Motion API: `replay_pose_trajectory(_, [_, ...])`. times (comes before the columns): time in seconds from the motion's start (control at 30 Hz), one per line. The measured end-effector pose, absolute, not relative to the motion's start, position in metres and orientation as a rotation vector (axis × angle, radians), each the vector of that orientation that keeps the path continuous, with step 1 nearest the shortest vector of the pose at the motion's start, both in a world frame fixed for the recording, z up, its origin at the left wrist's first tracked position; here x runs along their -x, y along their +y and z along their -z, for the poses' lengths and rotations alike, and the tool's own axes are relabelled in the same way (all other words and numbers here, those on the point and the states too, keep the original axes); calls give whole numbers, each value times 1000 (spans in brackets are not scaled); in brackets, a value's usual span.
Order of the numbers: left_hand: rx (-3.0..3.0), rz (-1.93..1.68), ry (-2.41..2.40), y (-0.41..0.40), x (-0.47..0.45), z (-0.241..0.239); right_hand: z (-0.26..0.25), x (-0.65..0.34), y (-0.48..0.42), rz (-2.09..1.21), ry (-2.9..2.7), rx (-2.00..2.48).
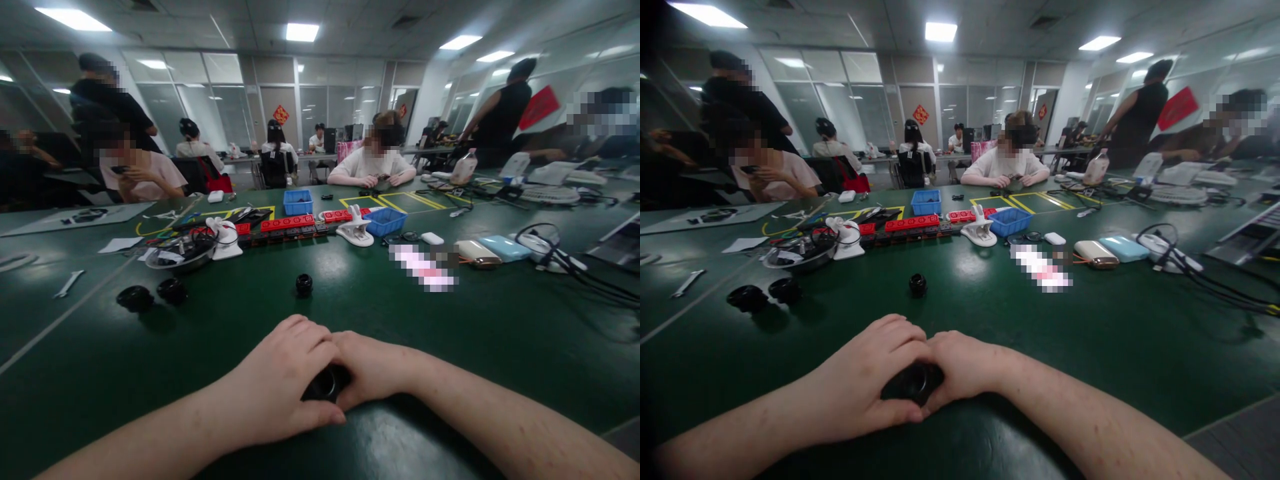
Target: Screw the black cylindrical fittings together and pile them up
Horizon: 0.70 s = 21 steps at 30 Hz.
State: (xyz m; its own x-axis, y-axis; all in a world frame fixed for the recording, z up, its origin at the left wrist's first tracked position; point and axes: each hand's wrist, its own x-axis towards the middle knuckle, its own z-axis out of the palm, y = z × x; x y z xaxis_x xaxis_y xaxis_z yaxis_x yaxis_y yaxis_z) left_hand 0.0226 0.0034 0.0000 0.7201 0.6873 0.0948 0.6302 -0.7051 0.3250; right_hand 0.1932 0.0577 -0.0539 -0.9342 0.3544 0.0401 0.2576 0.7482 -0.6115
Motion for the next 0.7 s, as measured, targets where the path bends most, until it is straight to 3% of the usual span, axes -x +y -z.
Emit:
replay_pose_trajectory(0.1, [-2586, -178, 823, 3, -14, -13, 53, -194, 57, -932, -2805, 497])
replay_pose_trajectory(0.3, [-2539, -109, 830, 3, -8, -7, 54, -194, 57, -890, -2857, 535])
replay_pose_trajectory(0.7, [-2678, 27, 1194, -6, -29, 4, 53, -191, 56, -782, -2909, 546])
